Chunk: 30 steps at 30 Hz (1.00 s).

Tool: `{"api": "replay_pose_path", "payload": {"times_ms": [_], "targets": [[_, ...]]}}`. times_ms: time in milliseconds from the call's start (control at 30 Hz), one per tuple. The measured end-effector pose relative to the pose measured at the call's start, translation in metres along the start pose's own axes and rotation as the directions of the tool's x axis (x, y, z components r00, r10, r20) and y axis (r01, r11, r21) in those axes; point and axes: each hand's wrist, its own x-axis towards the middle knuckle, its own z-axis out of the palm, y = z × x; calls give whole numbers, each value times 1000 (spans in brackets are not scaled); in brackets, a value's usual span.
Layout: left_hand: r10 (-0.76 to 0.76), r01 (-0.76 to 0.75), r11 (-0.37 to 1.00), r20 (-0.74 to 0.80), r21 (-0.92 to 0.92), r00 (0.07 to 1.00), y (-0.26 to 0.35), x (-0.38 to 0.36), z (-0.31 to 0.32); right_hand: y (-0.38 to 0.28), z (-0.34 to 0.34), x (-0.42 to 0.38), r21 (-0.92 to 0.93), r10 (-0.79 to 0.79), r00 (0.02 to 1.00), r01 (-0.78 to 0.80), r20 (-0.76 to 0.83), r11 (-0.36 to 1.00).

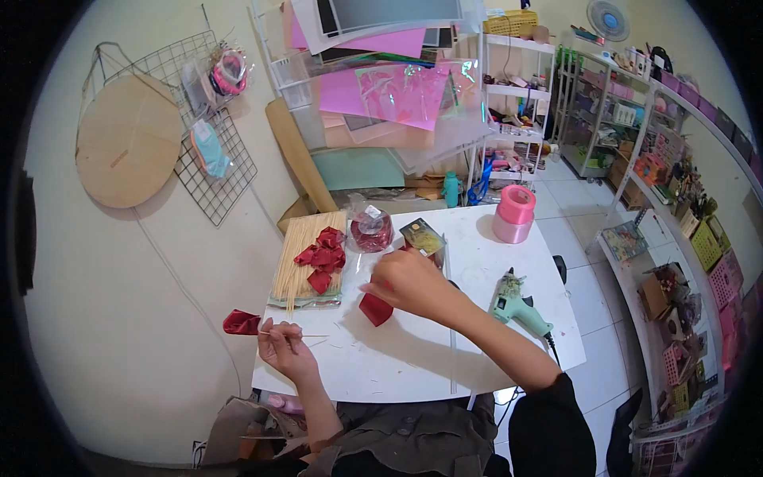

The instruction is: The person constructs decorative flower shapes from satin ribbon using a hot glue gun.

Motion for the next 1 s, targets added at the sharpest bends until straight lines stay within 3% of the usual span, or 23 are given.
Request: {"api": "replay_pose_path", "payload": {"times_ms": [67,133,167,200,267,400,467,500,567,633,700,767,800,833,900,933,1000], "targets": [[9,-9,1000,16,-7,1000,-4,0,-3,0,23,34,-42,-104,993,107,63,993],[69,-66,997,163,-28,984,-9,0,-7,0,57,63,-149,-223,967,240,123,959],[-64,64,998,4,-3,998,0,-3,2,3,76,75,-229,-267,947,303,176,925],[-59,59,998,-2,2,998,-2,-3,-1,4,93,84,-224,-274,945,311,179,924],[42,-29,997,209,-65,977,-9,-2,-8,3,121,90,-382,-246,922,352,299,855],[-12,38,992,210,-122,978,-9,-6,-7,-2,130,84,-512,-209,926,351,315,784],[-50,81,987,210,-141,976,-5,-9,-4,-1,113,73,-380,-327,935,354,137,855],[-84,120,980,213,-159,973,-4,-11,-4,-1,104,68,-378,-325,935,354,141,855],[-54,94,986,274,-134,960,-4,-11,-4,-3,82,55,-144,-375,921,359,-108,922],[-26,68,991,337,-115,941,-3,-13,0,-14,48,33,-118,-384,903,367,-194,923],[-85,80,996,395,30,915,3,-18,9,-23,19,10,-100,-390,878,378,-277,920],[-151,130,988,381,80,912,10,-25,23,-33,1,-18,139,-281,892,347,-355,927],[-217,180,975,365,133,906,15,-29,29,-39,-6,-32,134,-267,894,333,-360,933],[-277,270,960,368,70,888,19,-32,34,-44,-14,-46,358,-60,956,165,-287,919],[-215,235,972,416,4,884,24,-34,52,-51,-25,-63,726,254,963,-114,-86,678],[-152,195,979,442,-54,884,26,-36,57,-53,-29,-70,725,273,957,-117,-101,679],[-184,247,967,500,-62,846,27,-40,63,-57,-36,-80,955,443,895,-82,-55,285]]}}
